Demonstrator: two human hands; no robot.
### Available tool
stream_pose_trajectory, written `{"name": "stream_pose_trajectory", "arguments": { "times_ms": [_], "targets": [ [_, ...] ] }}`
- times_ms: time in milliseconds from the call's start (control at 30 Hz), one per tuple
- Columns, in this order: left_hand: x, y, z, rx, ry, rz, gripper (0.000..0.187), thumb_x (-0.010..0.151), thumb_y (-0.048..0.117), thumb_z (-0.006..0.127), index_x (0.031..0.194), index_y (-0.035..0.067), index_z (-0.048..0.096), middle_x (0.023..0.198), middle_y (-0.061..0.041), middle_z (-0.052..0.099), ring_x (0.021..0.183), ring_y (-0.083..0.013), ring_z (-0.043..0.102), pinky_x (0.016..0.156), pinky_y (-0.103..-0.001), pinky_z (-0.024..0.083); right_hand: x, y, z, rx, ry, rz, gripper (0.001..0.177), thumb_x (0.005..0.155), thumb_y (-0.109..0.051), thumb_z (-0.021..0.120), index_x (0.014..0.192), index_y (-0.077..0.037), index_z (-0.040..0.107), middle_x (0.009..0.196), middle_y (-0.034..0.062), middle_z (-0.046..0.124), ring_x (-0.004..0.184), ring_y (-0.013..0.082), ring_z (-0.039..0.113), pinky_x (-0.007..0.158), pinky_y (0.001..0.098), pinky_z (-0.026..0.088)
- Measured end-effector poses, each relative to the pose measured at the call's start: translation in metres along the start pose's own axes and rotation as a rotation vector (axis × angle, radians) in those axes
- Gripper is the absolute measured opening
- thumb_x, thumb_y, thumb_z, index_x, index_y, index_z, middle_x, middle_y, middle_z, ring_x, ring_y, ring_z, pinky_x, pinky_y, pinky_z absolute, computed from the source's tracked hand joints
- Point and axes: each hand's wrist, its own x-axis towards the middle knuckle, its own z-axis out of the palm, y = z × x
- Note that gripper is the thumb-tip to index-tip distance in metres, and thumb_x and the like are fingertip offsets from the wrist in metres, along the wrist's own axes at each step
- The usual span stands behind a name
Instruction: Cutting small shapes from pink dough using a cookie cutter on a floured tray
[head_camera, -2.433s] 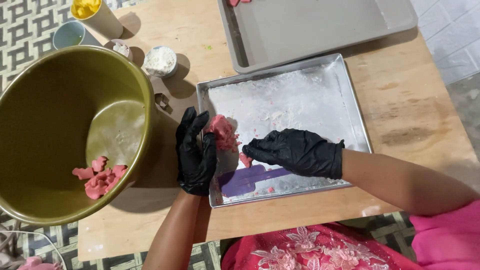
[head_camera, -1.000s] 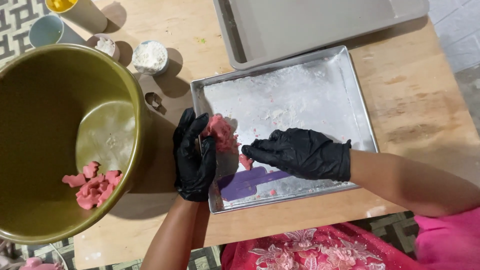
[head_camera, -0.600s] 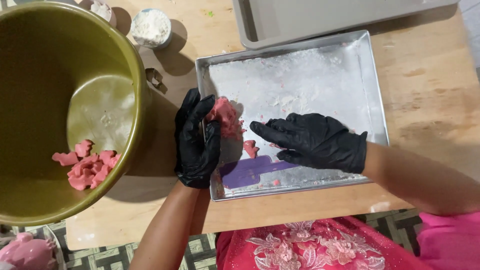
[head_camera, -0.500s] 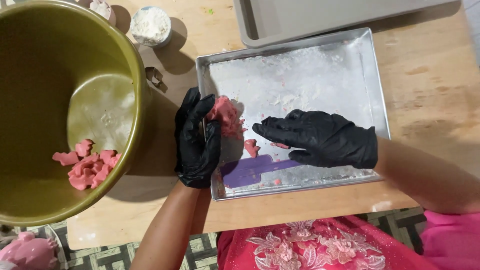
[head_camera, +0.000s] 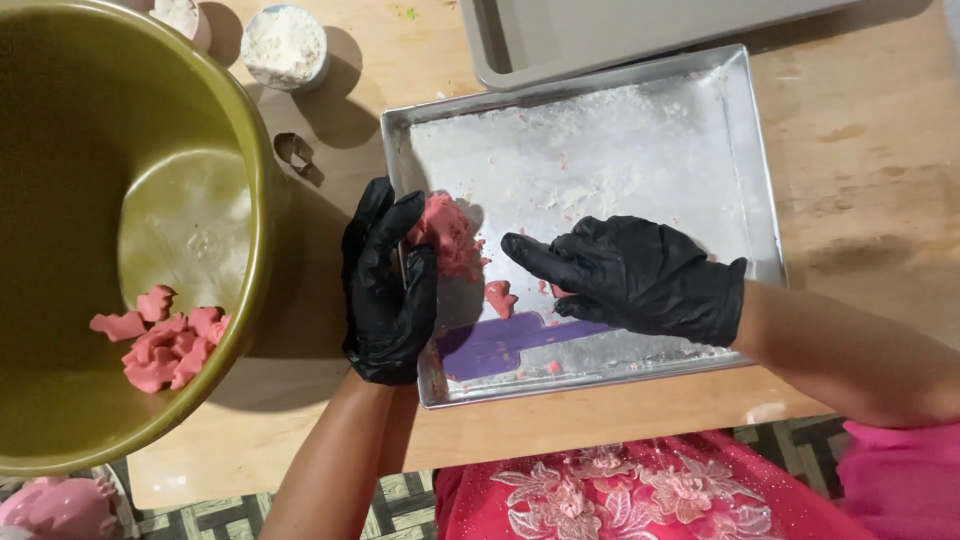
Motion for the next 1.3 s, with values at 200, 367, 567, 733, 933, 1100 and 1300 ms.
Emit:
{"name": "stream_pose_trajectory", "arguments": {
  "times_ms": [200,367,567,733,933,1100,1300],
  "targets": [
    [0.003,0.008,-0.001,-0.035,-0.016,-0.009,0.038,0.102,0.011,0.06,0.14,0.009,0.064,0.155,-0.018,0.047,0.152,-0.0319,0.038,0.128,-0.046,0.028,0.002,0.0,0.001,0.047,-0.002,-0.031,0.068,0.096,-0.025,0.063,0.159,-0.015,0.039,0.112,0.0062,0.068,0.094,0.0307,0.068,0.072,0.0416,0.057],
    [0.001,0.0,-0.002,-0.001,-0.024,0.005,0.038,0.103,0.013,0.061,0.141,0.009,0.063,0.154,-0.019,0.047,0.151,-0.033,0.039,0.127,-0.045,0.03,0.004,-0.009,-0.007,0.016,0.004,0.011,0.072,0.097,-0.028,0.065,0.161,-0.013,0.035,0.104,0.0093,0.066,0.085,0.0329,0.066,0.07,0.0428,0.057],
    [0.003,0.005,-0.007,0.026,-0.043,0.028,0.038,0.102,0.013,0.063,0.14,0.009,0.064,0.152,-0.018,0.048,0.151,-0.0341,0.04,0.127,-0.045,0.03,0.006,-0.008,-0.017,0.126,0.02,0.013,0.073,0.095,-0.032,0.066,0.16,-0.017,0.037,0.115,0.0069,0.067,0.091,0.0311,0.069,0.073,0.0417,0.058],
    [0.001,0.006,-0.006,0.02,-0.037,0.018,0.037,0.102,0.013,0.062,0.139,0.008,0.065,0.152,-0.02,0.049,0.151,-0.0354,0.04,0.127,-0.046,0.031,-0.002,-0.007,0.002,0.018,0.009,-0.014,0.07,0.096,-0.024,0.064,0.16,-0.016,0.036,0.109,0.0087,0.067,0.085,0.0306,0.068,0.069,0.0416,0.059],
    [0.002,0.004,-0.004,-0.005,-0.031,0.012,0.038,0.101,0.016,0.063,0.138,0.009,0.065,0.152,-0.016,0.05,0.152,-0.0294,0.039,0.127,-0.042,0.029,0.0,-0.006,-0.011,-0.114,0.064,0.031,0.072,0.097,-0.04,0.064,0.16,-0.016,0.037,0.103,0.0054,0.064,0.08,0.0273,0.066,0.066,0.0406,0.057],
    [-0.001,0.005,-0.008,0.026,-0.028,0.009,0.038,0.102,0.013,0.064,0.14,0.01,0.065,0.153,-0.019,0.048,0.151,-0.0345,0.04,0.127,-0.046,0.029,0.006,-0.007,-0.037,0.281,-0.055,-0.02,0.068,0.091,-0.02,0.064,0.156,-0.022,0.045,0.129,-0.003,0.067,0.109,0.0236,0.065,0.086,0.0356,0.056],
    [0.001,0.007,-0.009,0.037,-0.061,-0.007,0.038,0.101,0.016,0.062,0.139,0.01,0.065,0.153,-0.018,0.049,0.152,-0.0341,0.039,0.128,-0.046,0.028,-0.012,0.015,0.005,0.294,-0.148,-0.042,0.07,0.09,-0.016,0.063,0.157,-0.021,0.043,0.146,0.0057,0.062,0.125,0.0324,0.061,0.097,0.0448,0.053]
  ]
}}
